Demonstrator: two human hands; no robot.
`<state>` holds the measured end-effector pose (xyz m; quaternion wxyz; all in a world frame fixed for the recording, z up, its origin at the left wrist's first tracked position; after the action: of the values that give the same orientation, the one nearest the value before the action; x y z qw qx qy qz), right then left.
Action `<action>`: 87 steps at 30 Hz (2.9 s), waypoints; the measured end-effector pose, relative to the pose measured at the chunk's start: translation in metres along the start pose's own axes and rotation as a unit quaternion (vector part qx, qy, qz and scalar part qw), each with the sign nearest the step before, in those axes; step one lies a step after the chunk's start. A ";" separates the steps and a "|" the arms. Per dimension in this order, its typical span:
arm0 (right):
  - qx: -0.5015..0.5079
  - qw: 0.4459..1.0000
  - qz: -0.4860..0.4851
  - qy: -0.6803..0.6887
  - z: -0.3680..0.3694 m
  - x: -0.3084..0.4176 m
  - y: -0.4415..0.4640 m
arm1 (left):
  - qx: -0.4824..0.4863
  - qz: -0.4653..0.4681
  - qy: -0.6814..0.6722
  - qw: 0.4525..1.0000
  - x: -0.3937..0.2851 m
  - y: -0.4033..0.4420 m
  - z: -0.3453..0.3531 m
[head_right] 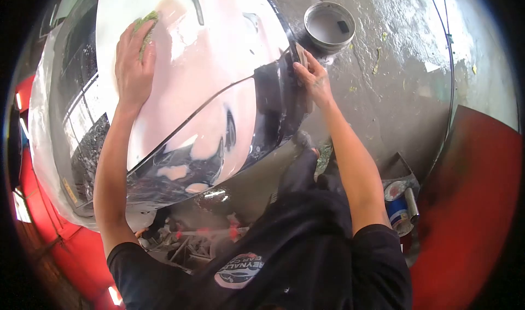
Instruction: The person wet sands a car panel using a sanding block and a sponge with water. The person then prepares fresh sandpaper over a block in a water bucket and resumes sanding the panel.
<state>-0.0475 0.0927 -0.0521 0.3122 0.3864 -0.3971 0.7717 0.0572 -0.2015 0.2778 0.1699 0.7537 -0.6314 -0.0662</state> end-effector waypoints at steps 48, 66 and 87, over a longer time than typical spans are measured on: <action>0.040 0.980 -0.051 -0.188 0.040 0.023 0.046 | 0.036 0.020 -0.050 0.998 0.009 0.011 -0.001; 0.045 0.967 -0.105 -0.227 0.043 0.014 0.047 | 0.060 -0.004 -0.023 0.998 0.001 0.013 -0.002; -0.015 0.998 -0.032 -0.046 -0.014 0.001 0.080 | 0.083 -0.012 -0.034 0.996 -0.001 0.013 -0.003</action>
<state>-0.1161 0.0654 -0.0868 0.3235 0.4293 -0.4105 0.7366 0.0460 -0.2018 0.2846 0.0844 0.7703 -0.6307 -0.0414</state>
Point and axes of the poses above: each hand's wrist, its own y-axis towards the middle knuckle, its own z-axis out of the palm, x = y × z, the point moved 3 cm from there along y, towards the middle knuckle, and after that the axes turned 5 degrees about y, right-handed, at the moved point
